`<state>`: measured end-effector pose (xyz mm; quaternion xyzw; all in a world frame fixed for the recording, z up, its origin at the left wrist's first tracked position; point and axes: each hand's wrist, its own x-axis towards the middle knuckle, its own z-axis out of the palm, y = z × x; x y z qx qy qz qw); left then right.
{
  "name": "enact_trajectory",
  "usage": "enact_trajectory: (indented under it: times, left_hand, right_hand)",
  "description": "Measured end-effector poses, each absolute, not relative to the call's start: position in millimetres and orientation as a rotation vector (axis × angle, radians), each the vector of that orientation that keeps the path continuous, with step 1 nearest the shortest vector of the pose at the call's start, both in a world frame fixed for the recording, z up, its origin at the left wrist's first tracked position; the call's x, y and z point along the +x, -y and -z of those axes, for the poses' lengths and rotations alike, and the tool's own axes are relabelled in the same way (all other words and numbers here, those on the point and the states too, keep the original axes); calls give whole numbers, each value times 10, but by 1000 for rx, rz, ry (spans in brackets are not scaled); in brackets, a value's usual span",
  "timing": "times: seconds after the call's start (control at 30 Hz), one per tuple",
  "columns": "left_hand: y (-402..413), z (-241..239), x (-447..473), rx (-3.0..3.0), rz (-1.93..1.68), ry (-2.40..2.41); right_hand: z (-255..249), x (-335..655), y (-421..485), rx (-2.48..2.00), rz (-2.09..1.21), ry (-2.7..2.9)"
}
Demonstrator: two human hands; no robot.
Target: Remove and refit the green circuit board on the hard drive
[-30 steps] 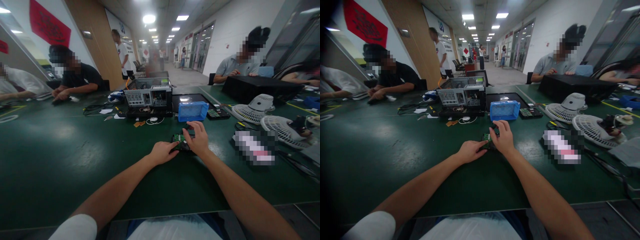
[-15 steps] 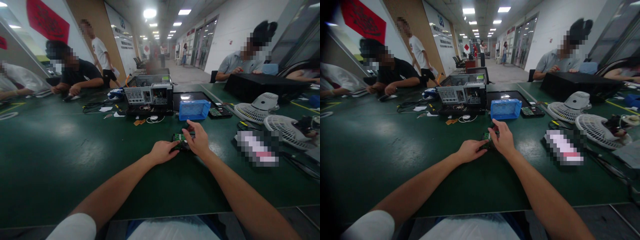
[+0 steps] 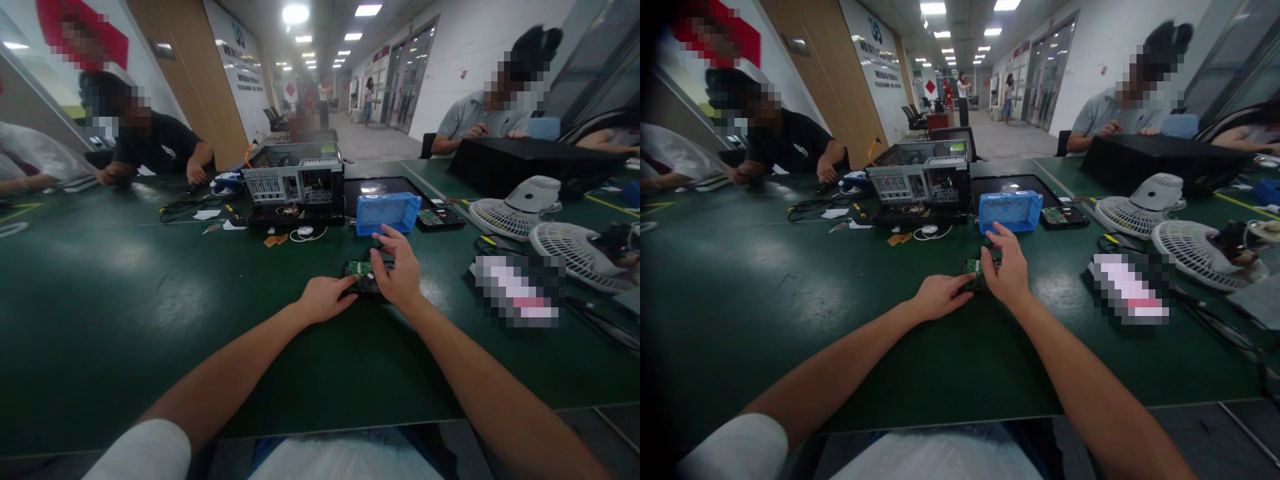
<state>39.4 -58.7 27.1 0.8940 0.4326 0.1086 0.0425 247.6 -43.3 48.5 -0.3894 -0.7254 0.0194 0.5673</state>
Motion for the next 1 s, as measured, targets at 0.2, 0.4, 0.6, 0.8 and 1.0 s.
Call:
enact_trajectory:
  times: [0.2, 0.4, 0.6, 0.8, 1.0]
  left_hand:
    - [606, -284, 400, 2754, -306, -1350]
    - [607, -278, 404, 2752, -300, -1358]
    - [606, -247, 407, 2768, -325, -1349]
    - [606, -269, 412, 2740, -299, -1363]
    - [601, -252, 411, 2747, -297, -1371]
  right_hand:
    - [-418, 2477, 380, -964, -8, 1643]
    - [-425, 2507, 356, -981, 237, 1677]
    - [-428, 2507, 309, -919, 232, 1726]
    - [-329, 2435, 167, -844, 142, 1680]
    - [-338, 2473, 161, -866, 205, 1712]
